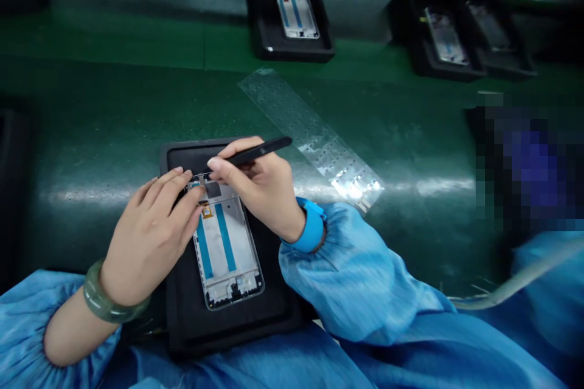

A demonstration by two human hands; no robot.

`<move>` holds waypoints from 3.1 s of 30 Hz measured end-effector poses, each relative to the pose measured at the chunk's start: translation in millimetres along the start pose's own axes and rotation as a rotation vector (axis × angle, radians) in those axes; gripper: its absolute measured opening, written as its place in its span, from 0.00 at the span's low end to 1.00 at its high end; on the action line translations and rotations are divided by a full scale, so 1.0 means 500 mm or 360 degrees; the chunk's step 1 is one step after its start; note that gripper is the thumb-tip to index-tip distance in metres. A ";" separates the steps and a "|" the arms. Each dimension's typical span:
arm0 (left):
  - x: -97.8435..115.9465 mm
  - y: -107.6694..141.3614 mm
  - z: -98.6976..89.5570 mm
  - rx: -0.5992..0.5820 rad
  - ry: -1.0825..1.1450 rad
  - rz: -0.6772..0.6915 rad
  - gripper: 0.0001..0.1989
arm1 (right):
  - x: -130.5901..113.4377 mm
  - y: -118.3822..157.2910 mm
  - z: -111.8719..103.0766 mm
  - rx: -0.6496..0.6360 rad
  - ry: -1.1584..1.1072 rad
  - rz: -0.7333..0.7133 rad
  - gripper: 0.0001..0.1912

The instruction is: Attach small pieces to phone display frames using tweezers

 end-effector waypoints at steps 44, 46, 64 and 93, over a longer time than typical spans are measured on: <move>-0.006 0.006 0.010 0.0044 0.0147 -0.0143 0.16 | -0.054 0.014 0.049 -0.0304 0.0949 -0.0798 0.04; -0.006 0.006 0.009 0.0031 0.0155 -0.0136 0.17 | -0.050 0.010 0.042 -0.0272 0.0848 -0.0754 0.03; -0.003 0.009 0.011 -0.0037 0.0201 -0.0125 0.20 | -0.045 0.004 0.021 -0.0136 0.0610 -0.0761 0.03; 0.002 0.007 0.006 -0.0015 0.0114 -0.0159 0.20 | -0.043 -0.007 0.020 -0.0058 0.0590 -0.0567 0.01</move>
Point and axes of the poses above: each hand's wrist, its own y-axis away from the middle knuckle, its own z-axis out of the palm, x = y × z, the point moved 6 cm from there along -y, towards the middle knuckle, and after that the axes turned 5 degrees about x, right-handed, at the moved point
